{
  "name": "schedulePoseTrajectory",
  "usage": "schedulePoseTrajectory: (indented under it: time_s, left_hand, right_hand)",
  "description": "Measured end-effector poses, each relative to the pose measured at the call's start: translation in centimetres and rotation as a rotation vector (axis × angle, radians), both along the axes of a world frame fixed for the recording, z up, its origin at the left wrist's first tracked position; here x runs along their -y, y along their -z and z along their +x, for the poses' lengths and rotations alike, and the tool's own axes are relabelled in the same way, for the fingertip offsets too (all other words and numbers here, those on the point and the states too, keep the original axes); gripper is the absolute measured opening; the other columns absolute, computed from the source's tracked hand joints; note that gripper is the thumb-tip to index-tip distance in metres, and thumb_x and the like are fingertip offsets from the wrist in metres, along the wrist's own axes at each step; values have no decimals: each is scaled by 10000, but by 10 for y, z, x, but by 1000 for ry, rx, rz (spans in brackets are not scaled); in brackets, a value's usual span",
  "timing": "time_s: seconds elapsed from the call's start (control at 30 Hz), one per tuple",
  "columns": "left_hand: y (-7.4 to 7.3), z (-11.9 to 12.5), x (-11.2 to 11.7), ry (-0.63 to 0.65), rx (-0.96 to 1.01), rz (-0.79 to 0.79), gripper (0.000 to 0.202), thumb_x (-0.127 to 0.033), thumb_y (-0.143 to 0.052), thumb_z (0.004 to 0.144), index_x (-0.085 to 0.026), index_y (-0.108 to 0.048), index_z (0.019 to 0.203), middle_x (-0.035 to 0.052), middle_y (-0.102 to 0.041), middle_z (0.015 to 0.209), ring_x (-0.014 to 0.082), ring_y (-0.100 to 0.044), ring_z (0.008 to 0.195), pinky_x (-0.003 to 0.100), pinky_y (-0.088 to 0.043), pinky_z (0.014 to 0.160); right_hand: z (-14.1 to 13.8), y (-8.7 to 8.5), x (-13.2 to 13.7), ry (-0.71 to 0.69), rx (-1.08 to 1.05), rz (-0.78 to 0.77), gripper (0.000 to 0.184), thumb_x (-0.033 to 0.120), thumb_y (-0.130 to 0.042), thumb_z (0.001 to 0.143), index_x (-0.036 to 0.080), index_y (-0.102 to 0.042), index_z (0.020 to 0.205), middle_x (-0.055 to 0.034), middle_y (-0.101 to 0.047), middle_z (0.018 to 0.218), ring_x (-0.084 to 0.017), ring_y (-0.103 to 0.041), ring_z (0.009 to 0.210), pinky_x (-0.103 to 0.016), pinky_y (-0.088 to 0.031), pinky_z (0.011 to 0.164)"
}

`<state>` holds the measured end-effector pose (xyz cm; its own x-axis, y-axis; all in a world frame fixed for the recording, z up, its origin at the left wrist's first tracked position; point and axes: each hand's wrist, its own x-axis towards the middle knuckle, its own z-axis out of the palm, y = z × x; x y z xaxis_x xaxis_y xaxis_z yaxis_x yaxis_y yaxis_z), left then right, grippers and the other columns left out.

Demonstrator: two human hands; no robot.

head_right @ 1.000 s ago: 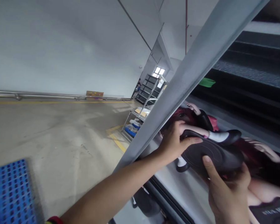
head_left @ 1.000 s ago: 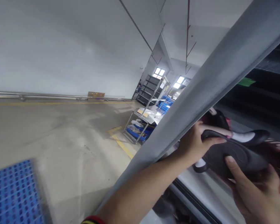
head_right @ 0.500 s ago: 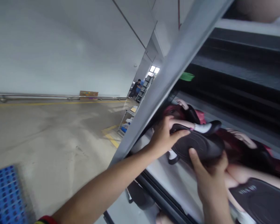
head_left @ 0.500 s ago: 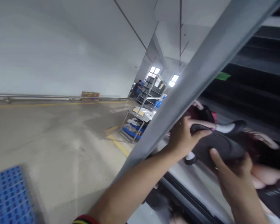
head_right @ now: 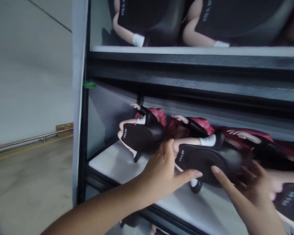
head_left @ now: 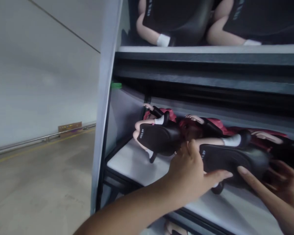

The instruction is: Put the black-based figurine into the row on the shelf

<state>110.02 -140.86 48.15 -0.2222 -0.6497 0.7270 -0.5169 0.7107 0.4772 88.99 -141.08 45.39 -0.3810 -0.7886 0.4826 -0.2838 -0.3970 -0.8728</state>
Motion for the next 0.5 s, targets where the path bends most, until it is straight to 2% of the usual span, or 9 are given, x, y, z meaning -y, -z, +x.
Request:
schedulePoseTrajectory:
  time_s: [0.1,0.13,0.27,0.4,0.5]
  left_hand:
    - [-7,-21,14,-68,43,145,1159,-563,-869,662,-75,-257,1517,277,-425,1474,428,-453,1383,540,-465,1114]
    - [-9,-25,17,-100,56,167,1149,-520,-866,691,-53,-236,1530,290,-406,1481,433,-443,1390,534,-463,1117]
    - [-7,-32,16,-236,79,137,827,-300,-734,876,-19,-284,1510,286,-455,1411,399,-470,1373,487,-494,1089]
    - [-5,-40,15,-334,99,112,769,-250,-711,891,-33,-299,1503,267,-489,1372,372,-535,1310,459,-531,1045]
    - [-6,-44,18,-383,120,91,726,-175,-689,890,-21,-315,1492,279,-488,1389,389,-501,1356,458,-530,1050]
  right_hand:
    - [-9,-3,12,-150,21,97,993,673,-830,564,355,-433,1417,-56,-617,1345,-344,-606,1227,-435,-549,1005]
    - [-10,-3,15,-202,25,113,978,660,-839,560,346,-455,1404,-46,-634,1322,-330,-614,1219,-403,-565,976]
    - [-14,1,25,-282,60,80,955,624,-863,549,374,-486,1390,1,-649,1304,-272,-580,1276,-297,-527,992]
    - [-15,4,34,-318,111,40,953,613,-869,537,363,-503,1381,-9,-677,1245,-282,-624,1214,-320,-564,931]
    - [-9,3,40,-340,109,-3,964,606,-861,558,318,-486,1398,-36,-664,1270,-292,-616,1226,-347,-567,953]
